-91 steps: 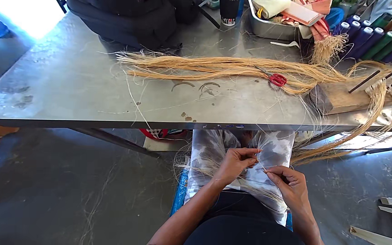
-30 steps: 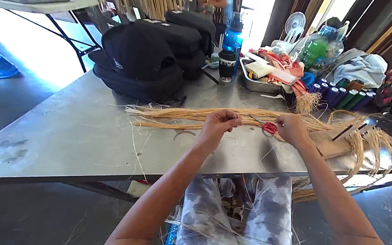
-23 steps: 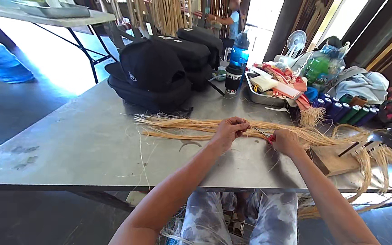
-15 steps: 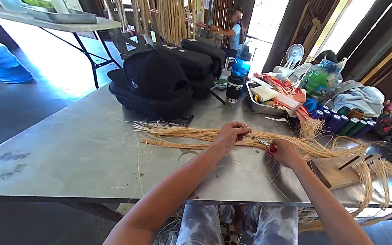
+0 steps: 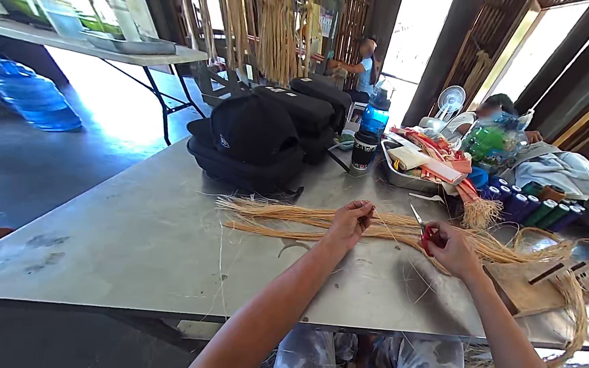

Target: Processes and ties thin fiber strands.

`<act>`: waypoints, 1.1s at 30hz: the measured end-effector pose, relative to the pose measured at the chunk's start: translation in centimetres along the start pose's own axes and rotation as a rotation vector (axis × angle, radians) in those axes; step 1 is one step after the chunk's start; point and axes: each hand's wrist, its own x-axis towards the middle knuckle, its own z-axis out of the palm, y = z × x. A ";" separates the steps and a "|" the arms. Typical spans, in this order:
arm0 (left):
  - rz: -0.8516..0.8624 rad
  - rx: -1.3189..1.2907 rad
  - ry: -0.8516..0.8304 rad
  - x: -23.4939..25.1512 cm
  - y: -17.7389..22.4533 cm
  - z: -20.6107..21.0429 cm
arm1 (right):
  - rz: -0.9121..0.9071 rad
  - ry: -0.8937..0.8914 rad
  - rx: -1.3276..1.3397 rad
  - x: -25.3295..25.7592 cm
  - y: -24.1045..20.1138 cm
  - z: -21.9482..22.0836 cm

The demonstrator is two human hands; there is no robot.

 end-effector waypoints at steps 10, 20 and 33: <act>-0.009 -0.032 0.004 -0.2 -0.5 -0.1 | -0.056 -0.233 0.245 0.0 -1.4 2.7; -0.029 -0.007 -0.008 -0.4 -1.1 0.1 | -0.035 -0.212 0.370 0.3 -2.1 3.4; 0.044 0.135 0.031 -0.7 -0.5 -0.3 | 0.074 -0.083 0.064 0.5 -2.0 3.3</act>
